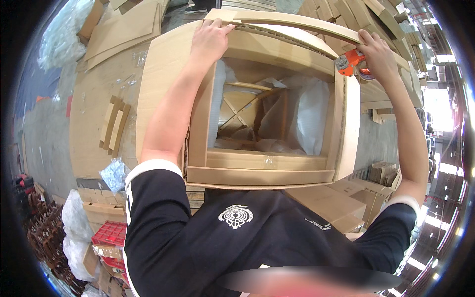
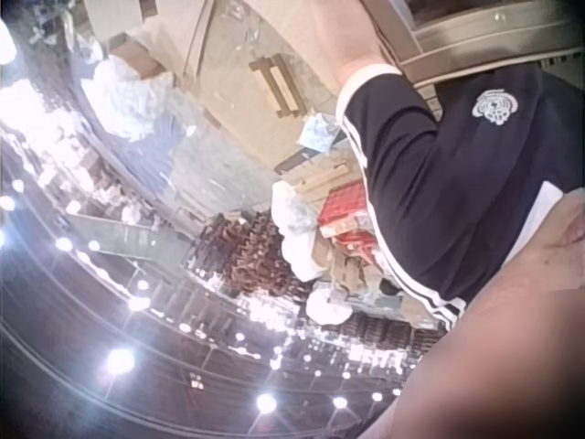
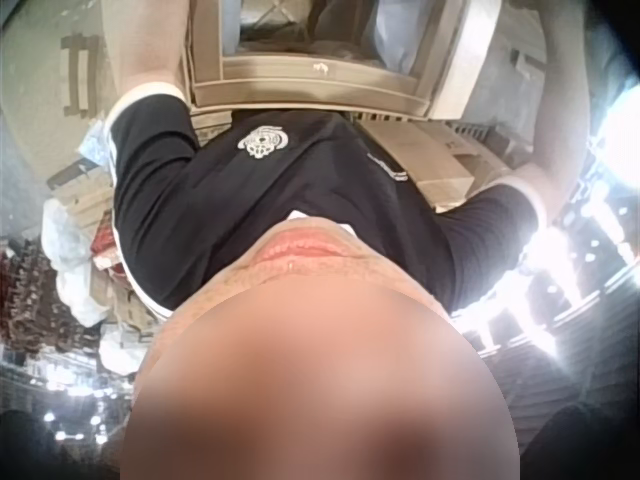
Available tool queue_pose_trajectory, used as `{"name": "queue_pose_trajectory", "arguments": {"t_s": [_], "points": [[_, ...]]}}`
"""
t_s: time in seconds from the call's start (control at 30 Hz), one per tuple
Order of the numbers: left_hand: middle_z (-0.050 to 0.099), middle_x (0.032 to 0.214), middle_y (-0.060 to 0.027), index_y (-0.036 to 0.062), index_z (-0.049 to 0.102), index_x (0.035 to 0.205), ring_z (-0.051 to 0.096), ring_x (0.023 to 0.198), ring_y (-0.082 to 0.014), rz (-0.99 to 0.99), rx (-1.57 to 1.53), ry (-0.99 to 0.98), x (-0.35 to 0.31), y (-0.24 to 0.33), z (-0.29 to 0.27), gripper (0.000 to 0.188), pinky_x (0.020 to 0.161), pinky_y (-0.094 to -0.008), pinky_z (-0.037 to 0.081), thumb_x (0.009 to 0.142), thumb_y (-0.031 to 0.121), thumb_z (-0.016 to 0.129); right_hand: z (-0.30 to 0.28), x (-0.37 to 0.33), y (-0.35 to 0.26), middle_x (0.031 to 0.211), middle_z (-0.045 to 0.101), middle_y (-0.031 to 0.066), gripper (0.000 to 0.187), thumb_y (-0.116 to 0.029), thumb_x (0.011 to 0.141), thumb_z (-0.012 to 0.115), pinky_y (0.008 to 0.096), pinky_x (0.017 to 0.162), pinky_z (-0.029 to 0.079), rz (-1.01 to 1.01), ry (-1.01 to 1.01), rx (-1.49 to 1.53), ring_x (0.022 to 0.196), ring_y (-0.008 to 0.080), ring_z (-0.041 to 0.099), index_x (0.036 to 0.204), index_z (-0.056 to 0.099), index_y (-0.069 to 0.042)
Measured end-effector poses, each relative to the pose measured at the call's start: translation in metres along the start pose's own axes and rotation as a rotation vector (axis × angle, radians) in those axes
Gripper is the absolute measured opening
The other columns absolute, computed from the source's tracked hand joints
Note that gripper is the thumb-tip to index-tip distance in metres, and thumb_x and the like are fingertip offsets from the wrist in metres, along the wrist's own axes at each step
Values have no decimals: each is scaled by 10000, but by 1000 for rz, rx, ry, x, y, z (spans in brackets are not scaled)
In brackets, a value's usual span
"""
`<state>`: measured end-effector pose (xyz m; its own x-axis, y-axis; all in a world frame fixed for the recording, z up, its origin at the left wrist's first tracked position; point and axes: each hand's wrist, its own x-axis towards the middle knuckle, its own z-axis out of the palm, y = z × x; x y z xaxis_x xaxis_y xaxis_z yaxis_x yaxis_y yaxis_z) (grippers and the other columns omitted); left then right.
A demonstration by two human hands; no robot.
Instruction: The person repeatedly folds and seals cardboard boxes using a handheld tape dispenser. They apply tape to the seams, press the tape down, and move to the next box on a wooden pallet in a warehouse setting.
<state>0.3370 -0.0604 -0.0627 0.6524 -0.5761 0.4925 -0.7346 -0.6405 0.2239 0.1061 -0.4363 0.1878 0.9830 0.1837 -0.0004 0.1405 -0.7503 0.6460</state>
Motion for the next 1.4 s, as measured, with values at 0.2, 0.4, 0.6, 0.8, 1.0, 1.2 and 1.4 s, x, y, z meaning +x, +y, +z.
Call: {"name": "queue_pose_trajectory", "arguments": {"t_s": [0.2,0.4,0.6,0.8,1.0,1.2,1.4], "points": [[723,1202,-41,270,805,1317,646,1211,-267,-10,-14,18,-4,-1,0,398,1017,-456,531,983,158,619,-19,-1,3,1332,589,10,179,-123,867,721,404,972,585,-44,49,-115,1163,234,632,1022,811,-122],[727,1182,-39,268,827,1274,654,1200,-251,-45,-8,32,-6,3,0,372,1004,-450,542,986,171,611,-56,11,-25,1309,590,17,114,-139,879,728,394,944,592,-57,37,-190,1150,239,645,968,797,-117],[745,1300,-68,214,865,1122,663,1243,-295,-244,-327,-126,-4,-16,-13,306,1020,-480,551,979,168,598,-74,27,-44,1276,586,33,75,-133,868,739,396,898,600,-72,47,-290,1114,246,648,929,780,-116],[680,1487,-130,132,720,1414,661,1310,-374,-546,-331,233,-8,-35,-9,430,1154,-474,492,1034,236,547,-37,24,-37,1263,581,73,151,-133,769,793,412,875,603,-115,-15,-248,1102,293,642,916,772,-109],[556,1614,-190,35,558,1548,567,1436,-412,-679,-488,-86,-15,-42,4,550,1217,-497,435,1131,351,388,8,26,-75,1223,576,118,116,-149,764,800,429,850,607,-87,-8,-146,1083,313,642,856,766,-87],[627,1550,-178,128,635,1534,564,1456,-386,-808,-623,-83,-14,-51,3,597,1224,-464,425,1102,464,395,20,64,-85,1202,585,116,99,-170,791,797,424,829,611,-133,70,-153,1047,309,655,862,776,-104],[623,1545,-205,131,604,1560,555,1459,-409,-707,-490,-104,-10,-42,10,615,1237,-469,415,1138,489,337,51,75,-84,1208,594,103,95,-145,860,727,436,855,627,-169,125,-123,1072,314,664,912,802,-121]]}}
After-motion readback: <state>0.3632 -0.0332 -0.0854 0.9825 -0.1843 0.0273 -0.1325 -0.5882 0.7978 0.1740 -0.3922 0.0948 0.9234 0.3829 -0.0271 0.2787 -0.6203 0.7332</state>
